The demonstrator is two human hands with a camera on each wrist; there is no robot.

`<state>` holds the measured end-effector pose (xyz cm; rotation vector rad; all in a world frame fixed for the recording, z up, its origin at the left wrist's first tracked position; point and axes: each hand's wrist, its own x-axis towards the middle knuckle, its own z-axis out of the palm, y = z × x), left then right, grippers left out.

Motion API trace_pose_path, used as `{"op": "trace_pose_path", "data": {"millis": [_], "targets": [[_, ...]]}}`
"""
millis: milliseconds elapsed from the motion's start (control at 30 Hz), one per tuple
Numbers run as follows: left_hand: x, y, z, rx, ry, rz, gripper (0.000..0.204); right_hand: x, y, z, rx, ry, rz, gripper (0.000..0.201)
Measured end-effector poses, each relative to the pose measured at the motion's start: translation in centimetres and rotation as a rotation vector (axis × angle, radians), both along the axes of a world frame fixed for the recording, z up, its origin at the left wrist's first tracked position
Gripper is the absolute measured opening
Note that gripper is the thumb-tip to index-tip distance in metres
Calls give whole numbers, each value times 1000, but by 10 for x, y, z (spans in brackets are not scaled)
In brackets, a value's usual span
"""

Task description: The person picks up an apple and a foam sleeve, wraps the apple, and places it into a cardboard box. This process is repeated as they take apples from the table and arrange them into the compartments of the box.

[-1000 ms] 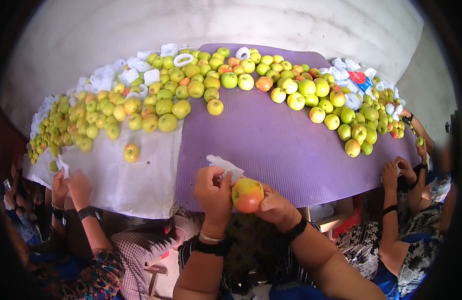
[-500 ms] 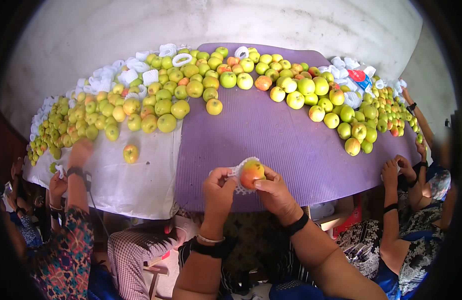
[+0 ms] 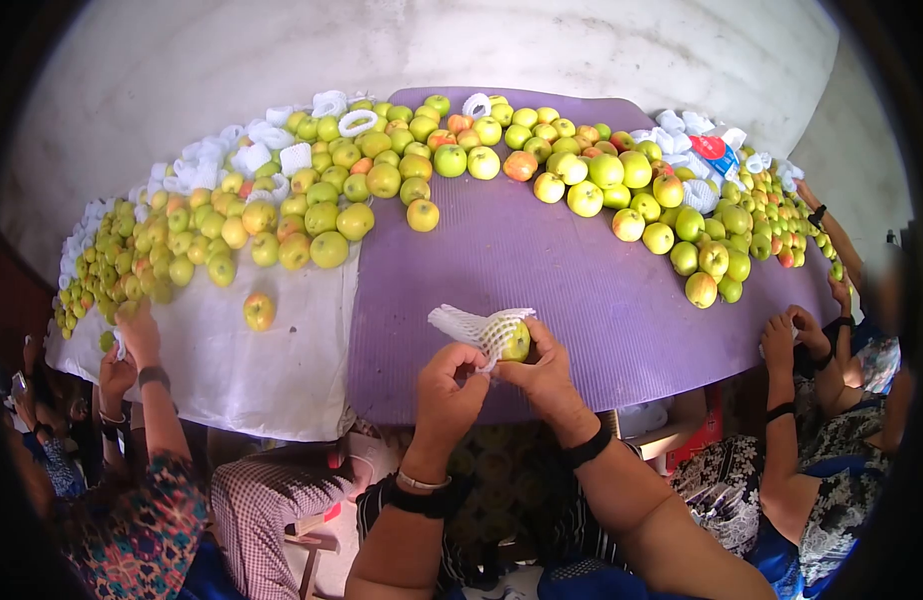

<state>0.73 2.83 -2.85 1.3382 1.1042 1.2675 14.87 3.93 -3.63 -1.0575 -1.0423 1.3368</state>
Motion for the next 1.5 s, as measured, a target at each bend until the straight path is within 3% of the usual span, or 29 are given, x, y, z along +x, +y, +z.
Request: {"op": "trace_pose_path", "data": {"millis": [67, 133, 167, 233, 267, 333, 367, 433, 467, 533, 633, 767, 833, 933, 1133, 1267, 1333, 1500], "targets": [[1, 1, 0, 120, 88, 18, 15, 2, 2, -9, 76, -55, -56, 53], [6, 1, 5, 183, -19, 96, 24, 3, 3, -12, 243, -318, -85, 57], [8, 0, 10, 182, -18, 96, 24, 3, 3, -11, 242, -317, -85, 57], [11, -2, 19, 90, 43, 210, 32, 2, 2, -5, 601, -800, -178, 58], [10, -1, 16, 89, 44, 211, 32, 0, 1, -3, 601, -799, -178, 58], [4, 3, 2, 256, 405, 188, 39, -4, -2, 1, 595, -790, -31, 57], [2, 5, -5, 254, 407, 189, 39, -4, -3, 5, 594, -789, -30, 57], [-1, 7, -9, 52, 117, 111, 43, -3, -4, 12, 619, -673, 0, 50], [-2, 7, -9, 52, 117, 111, 43, -3, -4, 13, 620, -672, 0, 50], [-4, 7, 6, -75, -288, 87, 43, -2, -4, 15, 309, 106, 117, 40], [-4, 5, 11, -95, -454, 27, 38, 5, -2, 5, 178, 127, 89, 29], [-2, 4, 10, -83, -437, 33, 37, 5, 0, 0, 145, 142, 106, 18], [-2, 2, 13, -57, -344, 23, 36, 5, 1, -6, 98, 179, 5, 12], [2, 3, 2, -61, -327, 74, 37, 2, -2, -1, 179, 45, -81, 11], [6, 4, -2, -37, -391, 161, 36, -7, -10, 6, 465, -153, -44, 22], [4, 3, 6, -94, -446, 160, 38, -11, -12, 6, 514, -277, -47, 30], [4, 3, 5, -62, -439, 138, 40, -14, -15, 13, 600, -511, -93, 36], [1, 2, 8, -95, -576, 107, 45, -24, -17, 17, 781, -661, -121, 40]]}}
